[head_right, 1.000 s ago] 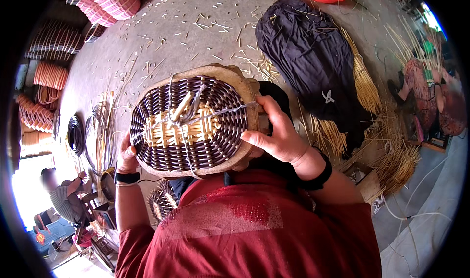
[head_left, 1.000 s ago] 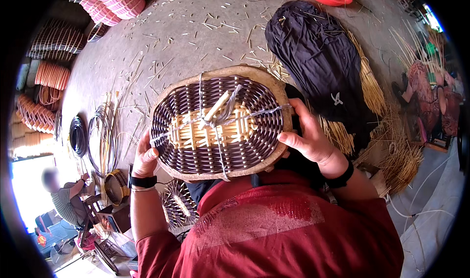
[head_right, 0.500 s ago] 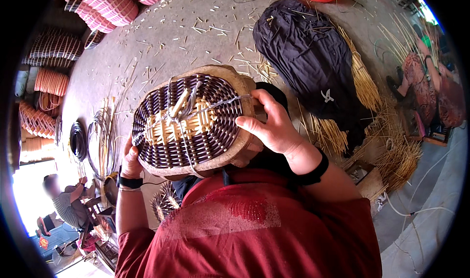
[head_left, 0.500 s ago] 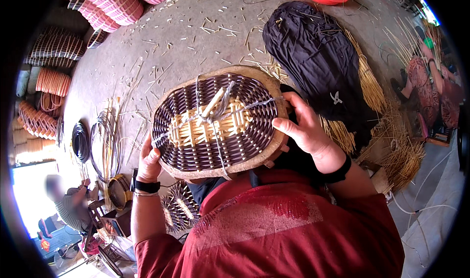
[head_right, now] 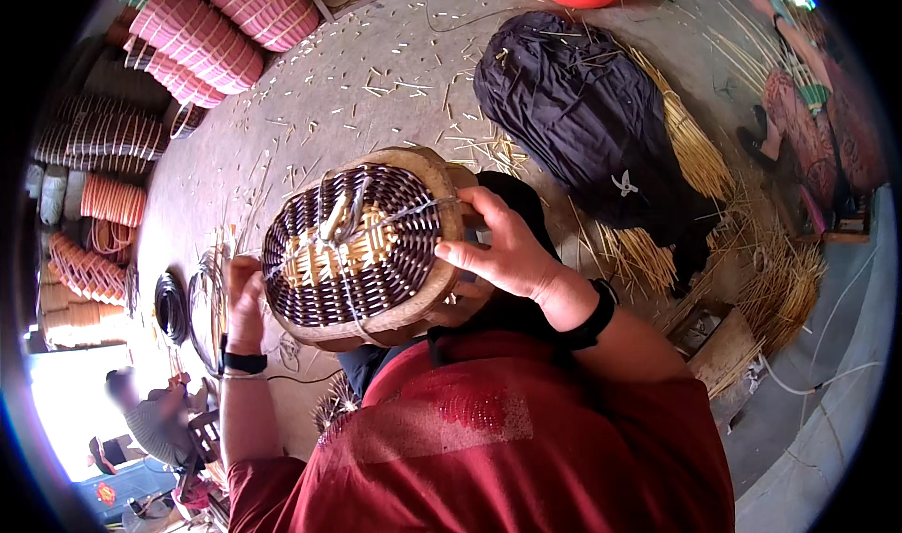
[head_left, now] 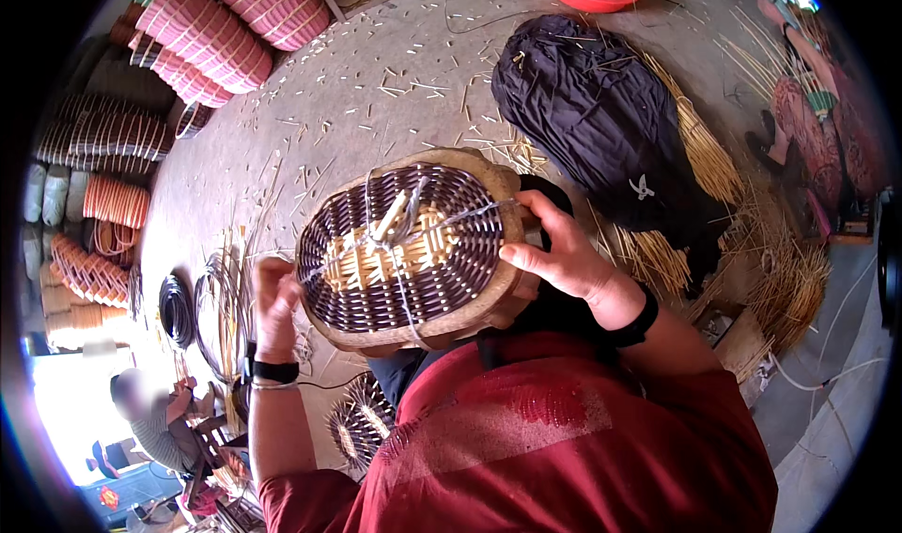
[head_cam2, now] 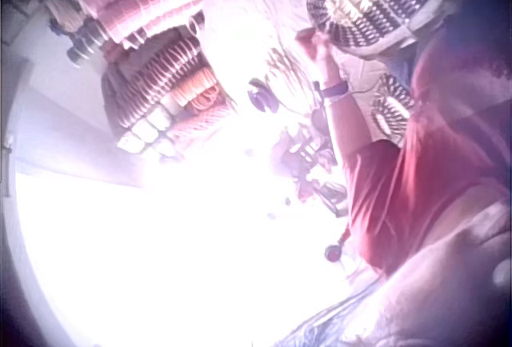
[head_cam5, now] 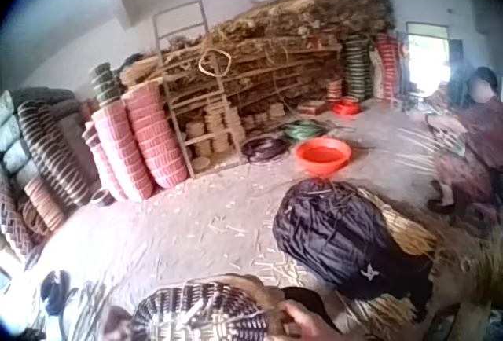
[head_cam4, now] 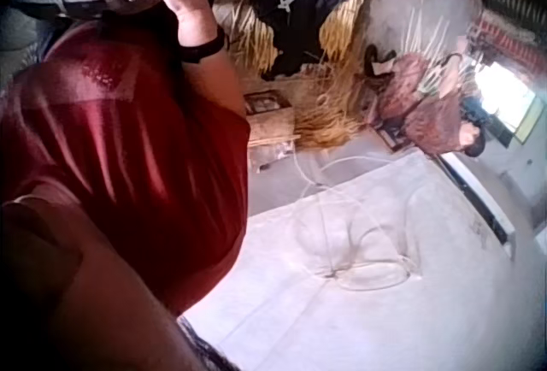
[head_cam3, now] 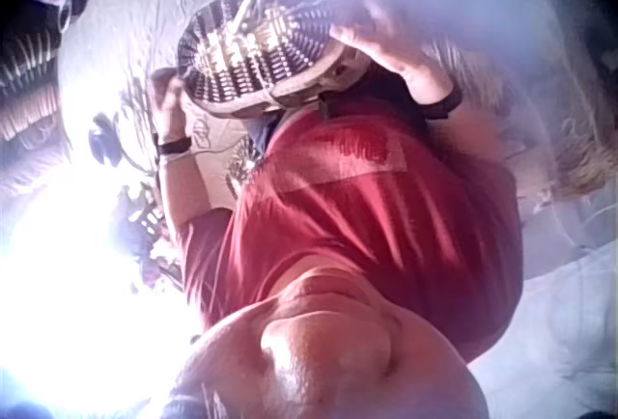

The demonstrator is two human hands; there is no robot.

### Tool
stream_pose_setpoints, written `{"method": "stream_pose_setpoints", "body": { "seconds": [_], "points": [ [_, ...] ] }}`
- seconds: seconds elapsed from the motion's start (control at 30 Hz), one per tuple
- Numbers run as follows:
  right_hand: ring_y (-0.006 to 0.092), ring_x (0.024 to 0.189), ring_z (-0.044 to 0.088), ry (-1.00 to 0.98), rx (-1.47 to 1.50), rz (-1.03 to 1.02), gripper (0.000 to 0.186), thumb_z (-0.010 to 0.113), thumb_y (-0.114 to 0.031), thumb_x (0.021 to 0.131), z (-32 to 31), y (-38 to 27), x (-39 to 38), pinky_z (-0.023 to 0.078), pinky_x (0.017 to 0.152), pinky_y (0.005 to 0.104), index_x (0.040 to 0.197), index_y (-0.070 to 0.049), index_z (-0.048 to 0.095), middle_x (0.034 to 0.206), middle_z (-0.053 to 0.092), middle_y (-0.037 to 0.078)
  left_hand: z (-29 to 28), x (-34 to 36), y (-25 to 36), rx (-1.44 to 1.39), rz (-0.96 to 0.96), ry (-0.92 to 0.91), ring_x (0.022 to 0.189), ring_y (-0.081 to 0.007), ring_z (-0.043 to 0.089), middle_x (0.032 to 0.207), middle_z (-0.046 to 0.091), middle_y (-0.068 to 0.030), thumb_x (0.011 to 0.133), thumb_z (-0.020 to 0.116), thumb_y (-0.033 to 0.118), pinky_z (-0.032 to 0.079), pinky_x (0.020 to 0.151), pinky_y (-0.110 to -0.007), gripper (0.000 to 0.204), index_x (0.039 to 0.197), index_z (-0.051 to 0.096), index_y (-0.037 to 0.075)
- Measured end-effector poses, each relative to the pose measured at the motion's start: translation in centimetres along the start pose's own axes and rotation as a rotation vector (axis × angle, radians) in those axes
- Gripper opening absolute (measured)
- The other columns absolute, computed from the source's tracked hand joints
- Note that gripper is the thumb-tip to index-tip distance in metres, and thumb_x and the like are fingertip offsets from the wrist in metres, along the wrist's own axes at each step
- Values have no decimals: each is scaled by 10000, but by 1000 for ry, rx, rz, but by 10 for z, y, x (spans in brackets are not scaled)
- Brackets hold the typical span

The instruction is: The person weaves a basket by hand, threading thin strips through a wooden frame and securing them.

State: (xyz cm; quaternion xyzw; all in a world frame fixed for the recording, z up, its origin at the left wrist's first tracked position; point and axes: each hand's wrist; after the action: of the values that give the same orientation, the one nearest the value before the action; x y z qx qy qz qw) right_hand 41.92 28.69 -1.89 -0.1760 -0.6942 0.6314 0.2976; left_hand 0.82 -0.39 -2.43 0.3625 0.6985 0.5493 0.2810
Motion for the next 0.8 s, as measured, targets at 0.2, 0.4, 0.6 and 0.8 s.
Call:
{"method": "stream_pose_setpoints", "body": {
  "seconds": [0.2,0.4,0.6,0.8],
  "points": [
    [361,1141,686,37,-355,-147,630,813,-287,876,6,-13,5,564,999,437,1368,12,557,1196,680,212,125,31,144,672,566,-271,1029,-270,696,1140,694,-119,827,887,68,571,919,-423,364,1137,699,32],
    [447,1054,695,147,-548,-85,594,792,-318,833,21,-23,2,590,903,506,1266,24,572,1122,690,241,221,47,178,699,692,-591,1071,-406,686,1156,682,-190,800,850,139,578,946,-481,503,1269,709,21],
    [440,946,716,152,-678,-40,547,809,-316,819,32,-39,-2,597,806,517,1191,10,575,1028,694,213,217,47,192,743,608,-690,1085,-423,666,1135,672,-191,783,882,121,550,955,-474,510,1245,684,30],
    [436,941,714,111,-686,-7,559,818,-284,806,33,-46,-10,588,793,500,1229,-7,579,1058,697,197,216,43,195,743,622,-715,1067,-406,671,1110,667,-173,800,889,122,548,919,-464,514,1255,667,38]
  ]
}}
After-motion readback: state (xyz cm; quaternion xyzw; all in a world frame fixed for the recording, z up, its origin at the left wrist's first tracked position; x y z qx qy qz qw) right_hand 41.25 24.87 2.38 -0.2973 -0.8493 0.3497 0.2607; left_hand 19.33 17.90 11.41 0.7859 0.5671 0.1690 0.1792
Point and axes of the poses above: each hand's wrist, its own x-axis towards the middle knuckle, its own z-axis out of the palm, y = z × x
